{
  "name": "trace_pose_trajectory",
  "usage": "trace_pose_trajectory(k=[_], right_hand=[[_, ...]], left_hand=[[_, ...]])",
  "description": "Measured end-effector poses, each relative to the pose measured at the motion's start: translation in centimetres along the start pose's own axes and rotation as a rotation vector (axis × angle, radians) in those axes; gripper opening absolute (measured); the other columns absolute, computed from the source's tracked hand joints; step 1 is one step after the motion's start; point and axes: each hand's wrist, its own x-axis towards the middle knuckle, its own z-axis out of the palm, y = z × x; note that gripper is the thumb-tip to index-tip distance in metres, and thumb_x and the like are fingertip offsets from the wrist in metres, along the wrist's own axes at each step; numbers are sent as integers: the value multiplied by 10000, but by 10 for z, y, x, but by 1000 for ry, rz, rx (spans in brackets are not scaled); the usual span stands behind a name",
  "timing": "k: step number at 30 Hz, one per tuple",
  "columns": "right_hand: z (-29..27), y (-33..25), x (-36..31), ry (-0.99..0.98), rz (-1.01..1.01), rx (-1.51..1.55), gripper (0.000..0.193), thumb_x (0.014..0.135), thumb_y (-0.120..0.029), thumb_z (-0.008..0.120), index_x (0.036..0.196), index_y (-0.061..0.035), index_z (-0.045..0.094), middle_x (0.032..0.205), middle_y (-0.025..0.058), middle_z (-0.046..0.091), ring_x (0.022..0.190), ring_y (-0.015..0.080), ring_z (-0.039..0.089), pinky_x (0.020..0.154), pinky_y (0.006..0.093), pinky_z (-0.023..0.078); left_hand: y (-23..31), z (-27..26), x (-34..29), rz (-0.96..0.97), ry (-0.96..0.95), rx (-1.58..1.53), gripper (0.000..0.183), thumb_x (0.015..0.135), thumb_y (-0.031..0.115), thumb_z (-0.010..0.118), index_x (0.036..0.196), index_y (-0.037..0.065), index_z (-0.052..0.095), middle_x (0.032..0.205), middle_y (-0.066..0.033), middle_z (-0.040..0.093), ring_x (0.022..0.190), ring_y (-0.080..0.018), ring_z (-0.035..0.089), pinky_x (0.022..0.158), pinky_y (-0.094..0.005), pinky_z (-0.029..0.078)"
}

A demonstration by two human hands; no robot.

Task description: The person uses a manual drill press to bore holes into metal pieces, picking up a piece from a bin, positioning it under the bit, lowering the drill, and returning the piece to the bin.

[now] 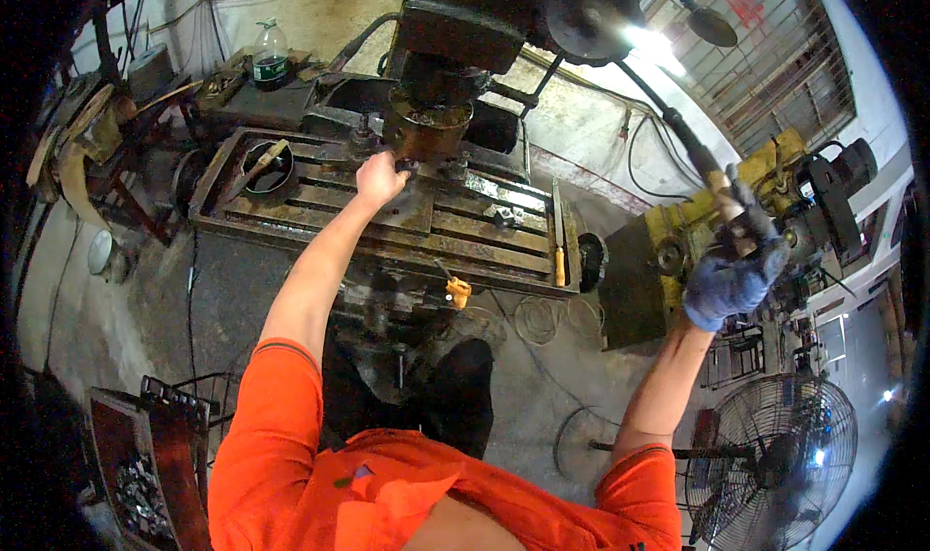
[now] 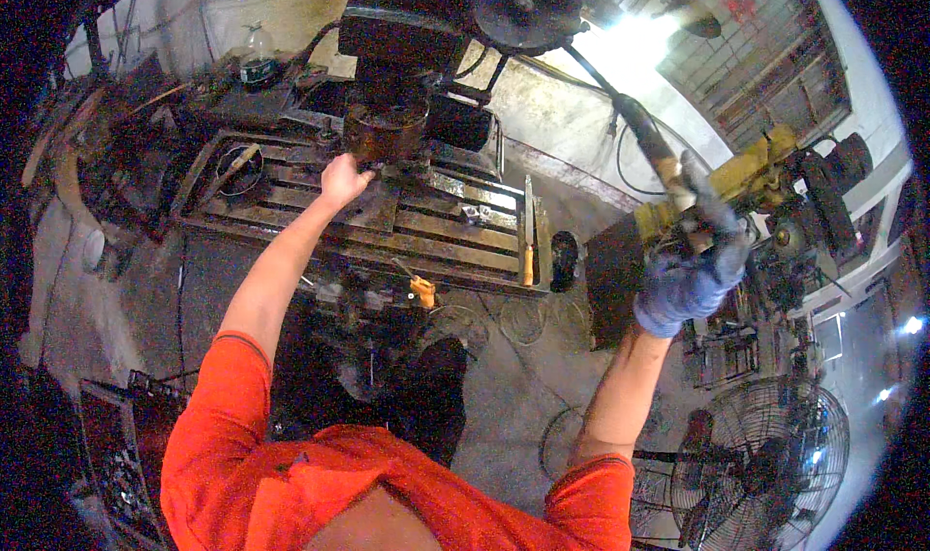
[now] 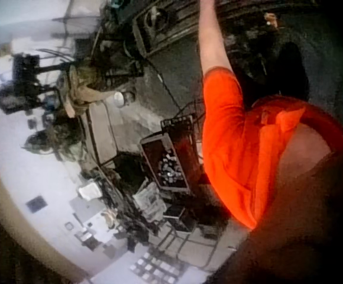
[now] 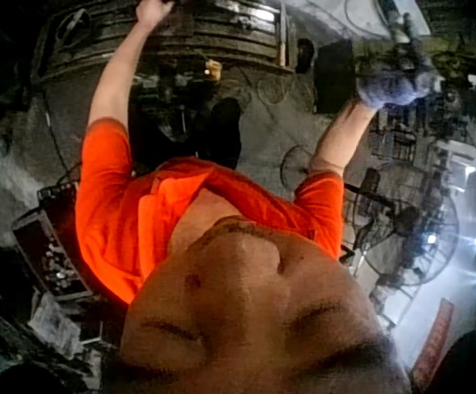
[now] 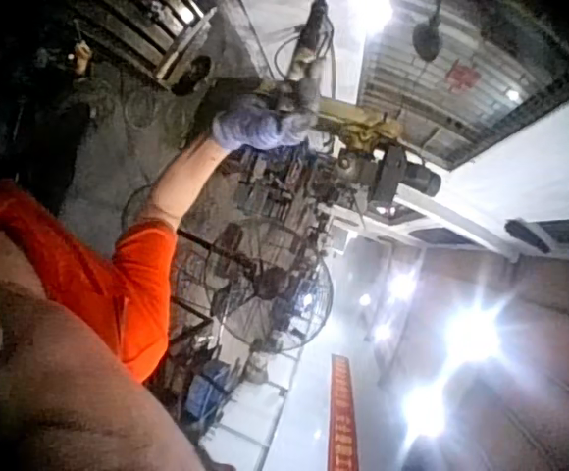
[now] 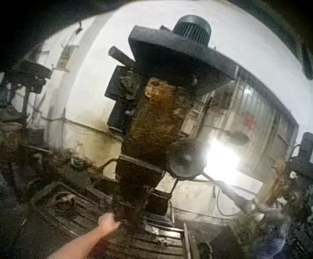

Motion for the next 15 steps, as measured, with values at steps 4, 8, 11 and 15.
trace_pose_trajectory(k=[4,8,11,15], right_hand=[[-16,23,-28,34,-96,-46,429,896,-329,376,816,38,584,944,201,615,909,320,577,910,439,382],[-1,6,-22,-12,-145,-259,412,889,-282,370,782,58,576,910,205,623,911,327,589,892,436,407],[-7,18,-14,-20,-129,-204,407,883,-266,362,762,68,561,896,207,623,912,315,589,884,425,415],[2,22,-37,-16,-156,-147,394,877,-300,392,758,44,542,878,195,611,906,287,568,934,438,364]], left_hand=[[11,-6,-2,-3,-29,-15,325,649,290,696,829,28,629,807,-184,623,807,-333,601,704,-418,483],[6,-4,0,-19,-49,10,336,661,294,689,857,28,624,811,-181,625,810,-332,601,697,-424,480],[2,-5,0,19,-36,17,349,675,287,682,897,26,618,832,-183,625,811,-330,602,693,-430,479],[-2,-24,-3,7,-182,-178,361,702,259,669,981,40,603,886,-181,624,821,-320,603,704,-421,477]])
